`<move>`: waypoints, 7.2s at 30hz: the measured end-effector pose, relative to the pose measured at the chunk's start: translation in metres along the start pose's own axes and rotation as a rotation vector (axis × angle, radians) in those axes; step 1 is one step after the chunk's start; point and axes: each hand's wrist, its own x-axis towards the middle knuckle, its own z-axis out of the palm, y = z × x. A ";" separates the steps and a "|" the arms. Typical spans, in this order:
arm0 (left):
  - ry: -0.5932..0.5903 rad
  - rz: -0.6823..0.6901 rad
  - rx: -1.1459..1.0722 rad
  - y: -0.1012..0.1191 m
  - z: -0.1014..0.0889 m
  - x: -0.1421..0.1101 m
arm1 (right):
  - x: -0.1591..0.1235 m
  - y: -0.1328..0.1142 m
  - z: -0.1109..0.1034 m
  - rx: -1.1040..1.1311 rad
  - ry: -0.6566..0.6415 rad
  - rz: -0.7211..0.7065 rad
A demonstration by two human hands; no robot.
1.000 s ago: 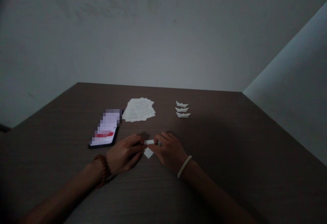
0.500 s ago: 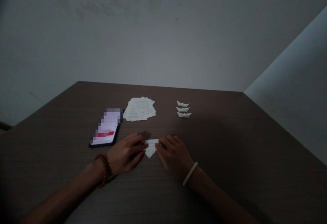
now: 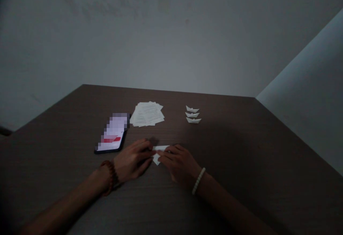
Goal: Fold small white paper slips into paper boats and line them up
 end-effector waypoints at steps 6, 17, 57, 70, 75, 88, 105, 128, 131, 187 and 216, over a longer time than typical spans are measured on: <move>-0.018 -0.010 0.025 0.001 -0.001 0.000 | -0.006 0.000 -0.002 -0.010 0.054 0.057; -0.025 -0.009 0.034 0.000 -0.001 0.000 | -0.025 0.008 -0.010 -0.051 0.062 0.132; 0.043 -0.018 0.113 -0.002 0.006 -0.002 | -0.016 0.005 -0.002 0.157 0.123 0.011; -0.028 0.146 0.250 0.008 0.009 -0.002 | -0.013 0.000 -0.004 0.274 0.096 0.062; -0.046 0.086 0.298 0.015 0.006 -0.001 | -0.014 0.000 -0.003 0.256 0.079 0.060; 0.003 -0.015 0.294 0.027 0.002 -0.007 | -0.009 -0.005 -0.004 0.206 0.016 0.123; 0.125 -0.105 0.330 0.022 -0.007 -0.025 | -0.010 -0.008 -0.008 0.089 -0.005 0.166; 0.131 -0.017 0.333 0.020 -0.002 -0.029 | 0.007 -0.012 -0.018 -0.050 -0.093 -0.028; 0.097 -0.024 0.339 0.021 -0.003 -0.028 | 0.021 -0.017 -0.021 -0.002 -0.133 -0.060; 0.094 -0.424 0.015 0.012 0.006 -0.006 | 0.032 -0.002 -0.009 0.159 -0.061 0.420; 0.215 -0.384 -0.138 0.014 0.011 -0.006 | 0.029 -0.010 -0.005 0.281 0.112 0.353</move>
